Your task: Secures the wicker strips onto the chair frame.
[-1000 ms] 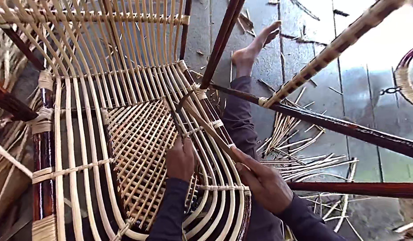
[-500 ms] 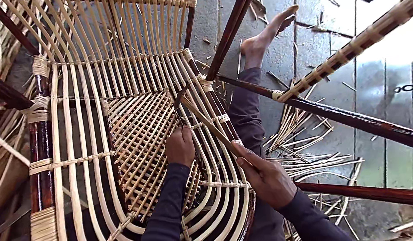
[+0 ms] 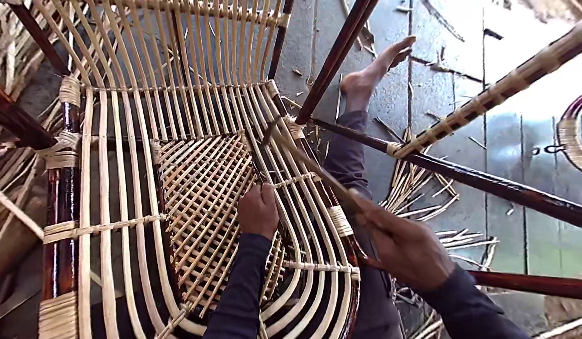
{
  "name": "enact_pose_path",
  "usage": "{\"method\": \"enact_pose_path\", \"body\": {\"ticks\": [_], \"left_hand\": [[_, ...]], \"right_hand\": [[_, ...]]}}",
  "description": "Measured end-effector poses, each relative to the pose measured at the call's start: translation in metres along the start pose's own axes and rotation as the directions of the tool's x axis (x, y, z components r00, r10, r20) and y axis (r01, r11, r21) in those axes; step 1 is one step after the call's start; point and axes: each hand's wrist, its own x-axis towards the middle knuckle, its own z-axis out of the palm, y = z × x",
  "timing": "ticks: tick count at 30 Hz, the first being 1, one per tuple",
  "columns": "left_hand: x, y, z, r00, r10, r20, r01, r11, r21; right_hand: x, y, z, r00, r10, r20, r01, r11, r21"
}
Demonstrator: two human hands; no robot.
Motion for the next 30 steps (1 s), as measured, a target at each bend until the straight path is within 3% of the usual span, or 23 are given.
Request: {"method": "enact_pose_path", "body": {"ticks": [3,4,6,8,13,14,17,18,23,24,26,28,30], "left_hand": [[-0.007,-0.002,0.002,0.999,-0.043,0.019,0.043,0.999,-0.001],[-0.003,-0.002,0.001,0.999,-0.051,0.014,0.051,0.999,-0.014],[-0.005,-0.003,0.001,0.999,-0.052,0.012,0.052,0.999,-0.008],[-0.006,-0.002,0.001,0.999,-0.034,0.014,0.034,0.999,-0.008],[-0.007,-0.002,0.002,0.999,-0.045,0.021,0.045,0.999,0.008],[-0.003,-0.002,0.003,0.999,-0.036,0.003,0.036,0.999,0.003],[-0.007,-0.002,0.0,0.999,-0.038,0.013,0.038,0.999,-0.022],[-0.007,-0.001,-0.001,0.999,-0.036,0.013,0.037,0.998,-0.054],[-0.005,-0.004,-0.001,0.999,-0.05,0.017,0.051,0.994,-0.1],[-0.003,-0.003,-0.002,0.998,-0.053,0.012,0.055,0.992,-0.112],[-0.005,-0.004,-0.004,0.997,-0.069,0.018,0.071,0.99,-0.123],[-0.008,-0.004,-0.003,0.999,-0.04,0.02,0.041,0.994,-0.098],[-0.007,0.0,0.0,1.0,0.017,-0.001,-0.017,0.997,0.075]], "right_hand": [[-0.002,-0.024,-0.016,0.985,-0.056,-0.164,0.071,0.994,0.089],[-0.002,-0.022,-0.009,0.989,-0.064,-0.137,0.074,0.995,0.07],[-0.008,-0.005,0.01,0.993,-0.011,0.114,0.013,1.0,-0.015],[-0.004,0.006,0.011,0.984,0.019,0.176,-0.014,1.0,-0.026],[0.001,-0.024,-0.017,0.975,-0.074,-0.208,0.105,0.984,0.145],[0.0,-0.021,-0.008,0.98,-0.065,-0.187,0.09,0.988,0.123],[-0.007,0.004,0.012,0.978,0.043,0.204,-0.042,0.999,-0.009],[-0.003,0.007,0.009,0.973,0.048,0.224,-0.042,0.999,-0.03],[0.006,-0.029,-0.02,0.984,-0.08,-0.162,0.102,0.986,0.133],[0.005,-0.028,-0.014,0.981,-0.072,-0.18,0.098,0.985,0.145],[-0.007,-0.01,0.008,0.999,0.009,0.032,-0.011,0.996,0.088],[-0.018,0.009,0.027,0.971,0.113,0.21,-0.125,0.991,0.044],[-0.016,0.012,0.035,0.979,0.121,0.164,-0.137,0.986,0.092]]}}
